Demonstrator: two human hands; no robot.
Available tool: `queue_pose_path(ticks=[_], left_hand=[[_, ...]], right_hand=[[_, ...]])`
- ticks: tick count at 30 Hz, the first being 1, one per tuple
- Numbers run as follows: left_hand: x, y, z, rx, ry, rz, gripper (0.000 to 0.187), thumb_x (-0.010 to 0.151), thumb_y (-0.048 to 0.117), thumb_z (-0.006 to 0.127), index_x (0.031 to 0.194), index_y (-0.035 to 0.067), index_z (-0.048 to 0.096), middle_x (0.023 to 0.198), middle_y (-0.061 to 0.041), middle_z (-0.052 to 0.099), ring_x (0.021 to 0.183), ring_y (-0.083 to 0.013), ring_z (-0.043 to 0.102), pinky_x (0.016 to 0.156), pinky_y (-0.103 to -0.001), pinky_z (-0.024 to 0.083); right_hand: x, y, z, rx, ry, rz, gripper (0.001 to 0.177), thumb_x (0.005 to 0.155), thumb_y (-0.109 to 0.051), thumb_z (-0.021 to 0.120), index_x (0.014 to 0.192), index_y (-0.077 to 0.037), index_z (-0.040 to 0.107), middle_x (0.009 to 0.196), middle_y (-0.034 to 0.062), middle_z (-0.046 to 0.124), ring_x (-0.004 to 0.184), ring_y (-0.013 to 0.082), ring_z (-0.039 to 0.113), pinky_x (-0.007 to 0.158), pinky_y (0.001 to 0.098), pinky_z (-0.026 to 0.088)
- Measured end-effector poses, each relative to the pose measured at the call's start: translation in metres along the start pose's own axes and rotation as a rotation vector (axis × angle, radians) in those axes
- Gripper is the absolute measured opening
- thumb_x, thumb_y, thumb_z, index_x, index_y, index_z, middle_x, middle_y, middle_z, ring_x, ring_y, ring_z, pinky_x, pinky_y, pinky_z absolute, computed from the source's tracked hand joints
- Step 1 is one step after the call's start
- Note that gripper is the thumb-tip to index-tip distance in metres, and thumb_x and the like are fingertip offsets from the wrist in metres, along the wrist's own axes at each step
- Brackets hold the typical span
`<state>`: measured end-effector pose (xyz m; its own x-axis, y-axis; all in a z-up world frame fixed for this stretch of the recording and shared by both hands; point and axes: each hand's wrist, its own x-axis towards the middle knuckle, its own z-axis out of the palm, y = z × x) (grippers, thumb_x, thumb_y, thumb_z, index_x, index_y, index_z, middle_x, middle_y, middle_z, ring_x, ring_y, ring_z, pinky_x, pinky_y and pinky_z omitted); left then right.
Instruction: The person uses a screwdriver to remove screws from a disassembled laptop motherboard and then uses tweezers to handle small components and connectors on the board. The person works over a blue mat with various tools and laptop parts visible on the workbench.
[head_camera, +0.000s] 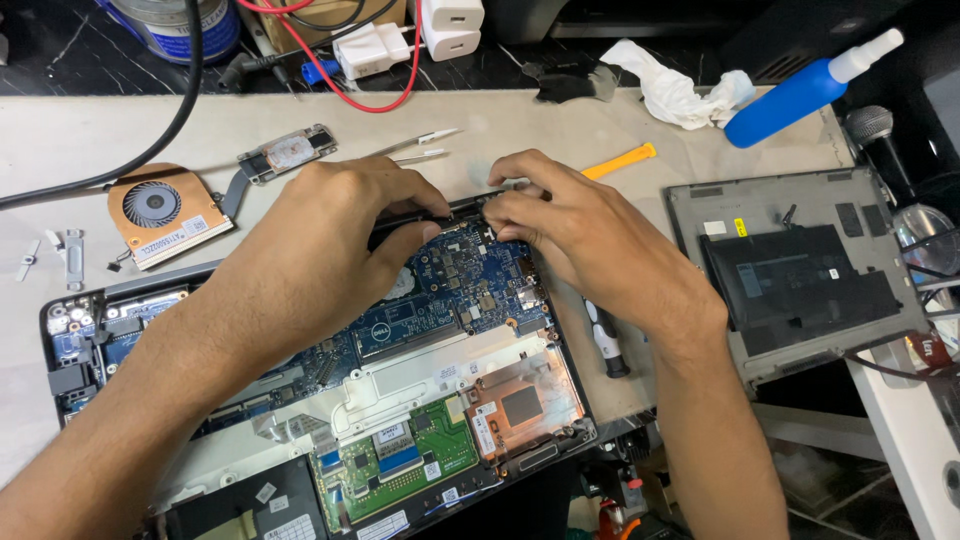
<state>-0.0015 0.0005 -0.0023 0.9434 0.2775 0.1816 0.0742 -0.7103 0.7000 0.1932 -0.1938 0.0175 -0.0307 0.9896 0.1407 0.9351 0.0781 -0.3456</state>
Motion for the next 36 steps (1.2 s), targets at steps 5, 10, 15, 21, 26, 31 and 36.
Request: queue_pose_path(ticks=[5, 10, 15, 21, 26, 31, 36], left_hand=[[-0.0010, -0.0036, 0.0028, 0.007, 0.014, 0.018, 0.018, 0.102, 0.017, 0.079, 0.118, 0.013, 0.087, 0.106, -0.007, 0.089, 0.094, -0.0307, 0.082, 0.089, -0.044, 0.058], [-0.0010, -0.0046, 0.0038, 0.028, 0.022, 0.029, 0.018, 0.102, 0.016, 0.079, 0.118, 0.012, 0.087, 0.110, -0.008, 0.088, 0.099, -0.0326, 0.081, 0.093, -0.045, 0.058], [-0.0009, -0.0061, 0.0054, 0.021, 0.040, 0.017, 0.020, 0.101, 0.017, 0.081, 0.119, 0.011, 0.087, 0.113, -0.008, 0.088, 0.102, -0.0316, 0.082, 0.095, -0.044, 0.060], [0.0002, -0.0015, 0.0021, 0.001, 0.018, -0.031, 0.020, 0.101, 0.017, 0.078, 0.118, 0.010, 0.087, 0.114, -0.007, 0.089, 0.100, -0.0303, 0.083, 0.094, -0.043, 0.060], [0.0011, -0.0007, 0.0024, -0.017, 0.000, -0.068, 0.019, 0.102, 0.016, 0.077, 0.117, 0.010, 0.086, 0.111, -0.007, 0.091, 0.103, -0.0262, 0.086, 0.094, -0.040, 0.064], [0.0013, -0.0032, 0.0037, -0.031, 0.012, -0.050, 0.018, 0.101, 0.015, 0.077, 0.116, 0.009, 0.086, 0.108, -0.006, 0.091, 0.102, -0.0243, 0.087, 0.095, -0.039, 0.064], [-0.0006, 0.0014, 0.0009, -0.030, -0.002, -0.075, 0.019, 0.102, 0.017, 0.077, 0.118, 0.011, 0.086, 0.111, -0.006, 0.091, 0.107, -0.0248, 0.087, 0.099, -0.039, 0.064]], right_hand=[[-0.0019, 0.0013, 0.0012, -0.003, -0.031, 0.030, 0.016, 0.113, 0.007, 0.064, 0.123, -0.005, 0.070, 0.151, 0.0216, 0.061, 0.103, 0.0277, 0.078, 0.085, 0.0413, 0.058], [-0.0001, -0.0004, 0.0015, -0.014, -0.035, 0.030, 0.019, 0.113, 0.007, 0.063, 0.124, -0.007, 0.070, 0.133, 0.0126, 0.071, 0.126, 0.0314, 0.068, 0.092, 0.0462, 0.056], [0.0009, 0.0010, 0.0031, -0.046, -0.034, 0.018, 0.022, 0.113, 0.008, 0.062, 0.125, -0.007, 0.070, 0.123, 0.0123, 0.068, 0.111, 0.0320, 0.069, 0.081, 0.0476, 0.053], [0.0022, 0.0023, 0.0019, -0.033, -0.024, -0.007, 0.018, 0.115, 0.003, 0.061, 0.125, -0.007, 0.071, 0.129, 0.0134, 0.071, 0.115, 0.0340, 0.071, 0.090, 0.0477, 0.055], [0.0014, 0.0064, 0.0018, -0.037, -0.015, -0.048, 0.020, 0.115, 0.001, 0.059, 0.124, -0.008, 0.074, 0.137, 0.0134, 0.075, 0.119, 0.0343, 0.071, 0.098, 0.0481, 0.057], [0.0004, 0.0030, 0.0002, -0.049, 0.004, -0.084, 0.018, 0.114, 0.002, 0.060, 0.125, -0.006, 0.073, 0.135, 0.0125, 0.076, 0.115, 0.0339, 0.072, 0.100, 0.0484, 0.056], [-0.0002, 0.0004, 0.0015, -0.109, -0.020, -0.055, 0.021, 0.111, 0.007, 0.061, 0.125, -0.006, 0.069, 0.132, 0.0109, 0.074, 0.108, 0.0344, 0.072, 0.093, 0.0491, 0.057]])
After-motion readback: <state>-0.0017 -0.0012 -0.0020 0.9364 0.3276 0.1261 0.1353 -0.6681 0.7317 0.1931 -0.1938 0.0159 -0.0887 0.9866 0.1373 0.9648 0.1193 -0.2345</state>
